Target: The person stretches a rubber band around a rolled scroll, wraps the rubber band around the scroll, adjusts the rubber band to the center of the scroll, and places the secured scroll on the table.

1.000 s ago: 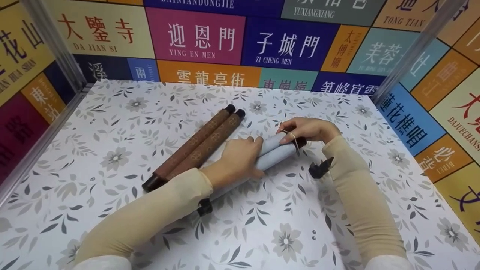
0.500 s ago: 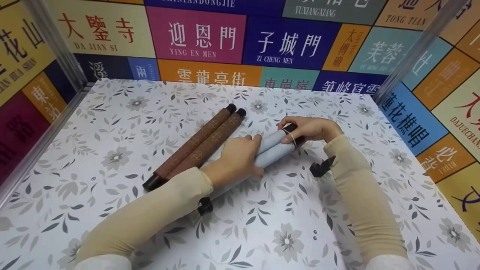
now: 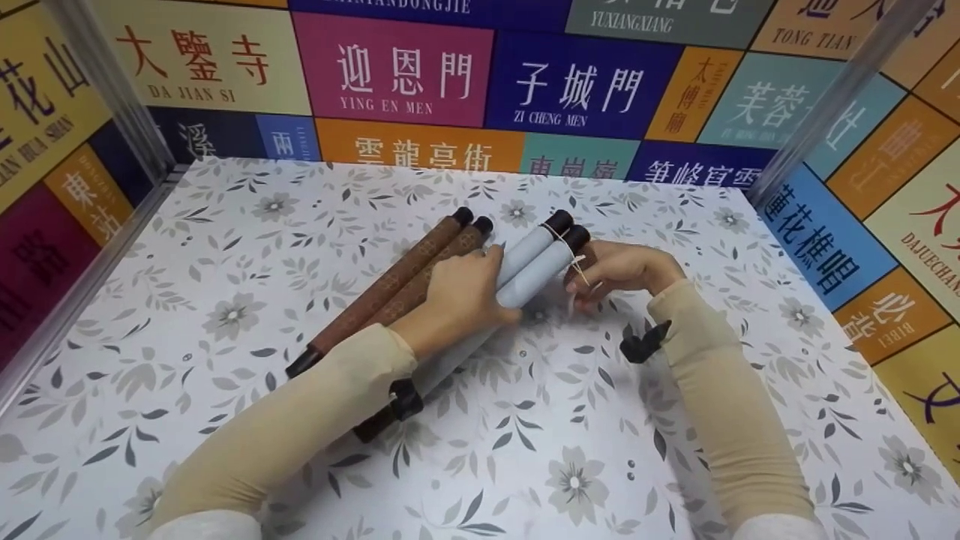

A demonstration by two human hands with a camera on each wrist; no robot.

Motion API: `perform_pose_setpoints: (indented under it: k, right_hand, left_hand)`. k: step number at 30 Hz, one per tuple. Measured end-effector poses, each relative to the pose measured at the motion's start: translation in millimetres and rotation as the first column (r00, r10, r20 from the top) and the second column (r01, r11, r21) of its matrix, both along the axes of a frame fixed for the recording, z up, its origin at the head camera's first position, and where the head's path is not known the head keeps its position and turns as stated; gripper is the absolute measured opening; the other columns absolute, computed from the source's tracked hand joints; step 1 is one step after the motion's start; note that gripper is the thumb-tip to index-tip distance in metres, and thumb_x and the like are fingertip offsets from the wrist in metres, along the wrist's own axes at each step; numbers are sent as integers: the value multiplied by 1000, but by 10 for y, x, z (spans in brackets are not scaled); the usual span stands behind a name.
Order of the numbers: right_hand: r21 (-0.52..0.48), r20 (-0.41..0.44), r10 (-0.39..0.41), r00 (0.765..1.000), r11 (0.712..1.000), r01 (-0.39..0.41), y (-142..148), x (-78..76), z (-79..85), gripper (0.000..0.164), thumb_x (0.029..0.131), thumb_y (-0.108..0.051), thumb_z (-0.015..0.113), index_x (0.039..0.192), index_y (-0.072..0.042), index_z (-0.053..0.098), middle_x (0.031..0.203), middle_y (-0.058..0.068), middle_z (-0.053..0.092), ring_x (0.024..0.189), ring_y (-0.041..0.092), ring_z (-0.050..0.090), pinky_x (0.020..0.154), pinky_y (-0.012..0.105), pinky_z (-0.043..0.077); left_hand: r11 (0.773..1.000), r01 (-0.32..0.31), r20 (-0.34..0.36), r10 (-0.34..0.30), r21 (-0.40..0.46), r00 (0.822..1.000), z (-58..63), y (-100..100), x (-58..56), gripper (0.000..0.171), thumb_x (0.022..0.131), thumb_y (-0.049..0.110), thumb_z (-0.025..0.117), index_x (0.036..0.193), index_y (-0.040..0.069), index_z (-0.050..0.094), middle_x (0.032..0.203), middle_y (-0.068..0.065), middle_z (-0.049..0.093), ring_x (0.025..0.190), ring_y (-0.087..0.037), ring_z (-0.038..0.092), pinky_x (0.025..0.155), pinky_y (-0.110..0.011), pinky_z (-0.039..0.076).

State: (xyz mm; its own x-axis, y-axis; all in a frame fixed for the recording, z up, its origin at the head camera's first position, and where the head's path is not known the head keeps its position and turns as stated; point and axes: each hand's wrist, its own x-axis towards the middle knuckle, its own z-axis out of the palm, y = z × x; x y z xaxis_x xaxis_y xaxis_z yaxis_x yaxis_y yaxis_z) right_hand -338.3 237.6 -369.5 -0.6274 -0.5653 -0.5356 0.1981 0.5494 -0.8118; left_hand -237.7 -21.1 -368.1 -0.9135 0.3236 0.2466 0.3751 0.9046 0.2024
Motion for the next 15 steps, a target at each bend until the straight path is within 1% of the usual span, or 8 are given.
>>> perform_pose_setpoints:
  k: [2, 4, 5, 7, 10, 13, 14, 15]
  right_hand:
    - [27, 12, -2, 1000, 1000, 1, -8, 9, -13, 47, 87, 0, 60, 123, 16, 35, 86, 7, 66, 73, 18, 66, 75, 39, 57]
    - [61, 9, -3, 1000, 998, 3, -51, 49, 13, 37, 87, 0, 60, 117, 14, 42, 81, 8, 67, 70, 17, 65, 72, 36, 56]
    - [78, 3, 0, 1000, 997, -1, -85, 77, 32, 31, 87, -2, 60, 112, 11, 47, 80, 6, 67, 69, 17, 64, 72, 36, 56]
    - [122, -13, -1, 1000, 992, 2, -145, 94, -2, 21, 86, -7, 64, 102, 1, 54, 76, 2, 64, 66, 14, 62, 69, 36, 54]
    - [183, -45, 23, 999, 983, -14, -245, 114, -79, 14, 83, -17, 70, 91, -12, 59, 72, -2, 60, 60, 11, 56, 63, 34, 49]
    - [231, -86, 59, 995, 972, -38, -305, 102, -186, 11, 83, -24, 70, 84, -17, 61, 66, -6, 54, 56, 10, 48, 56, 31, 42]
    - [227, -102, 65, 993, 973, -41, -319, 110, -193, 9, 85, -22, 66, 81, -17, 60, 64, -6, 51, 55, 10, 45, 55, 30, 40]
    - [217, -122, 68, 990, 975, -40, -320, 113, -200, 12, 88, -19, 61, 77, -16, 58, 62, -7, 48, 54, 9, 42, 54, 29, 38]
  left_hand:
    - [1000, 0, -4, 0, 11, 1000, 23, 7, 12, 69, 61, 60, 72, 107, 15, 48, 87, -3, 62, 71, -24, 61, 57, -38, 50]
    - [1000, 4, -10, -4, 15, 1000, 40, 18, 29, 68, 61, 61, 71, 106, 15, 48, 86, -4, 61, 70, -24, 60, 57, -39, 50]
    - [1000, 6, -13, -6, 19, 1000, 47, 22, 37, 68, 61, 61, 71, 106, 15, 48, 86, -4, 61, 69, -24, 60, 57, -39, 50]
    - [1000, 5, -24, -4, 21, 1000, 55, 29, 49, 67, 62, 61, 70, 105, 15, 48, 86, -4, 61, 69, -24, 60, 56, -39, 50]
    - [1000, -3, -49, 4, 31, 999, 61, 33, 55, 66, 61, 61, 70, 103, 15, 48, 84, -4, 61, 68, -25, 60, 56, -40, 50]
    - [999, -6, -70, 8, 33, 997, 54, 36, 56, 67, 60, 64, 70, 101, 15, 49, 83, -4, 61, 67, -25, 61, 55, -41, 50]
    - [1000, -1, -74, 4, 31, 997, 52, 36, 60, 68, 60, 65, 69, 101, 15, 49, 83, -4, 62, 67, -25, 61, 55, -41, 50]
    - [999, 7, -77, -5, 31, 997, 47, 36, 65, 68, 60, 66, 69, 101, 15, 49, 84, -4, 62, 67, -25, 61, 55, -41, 50]
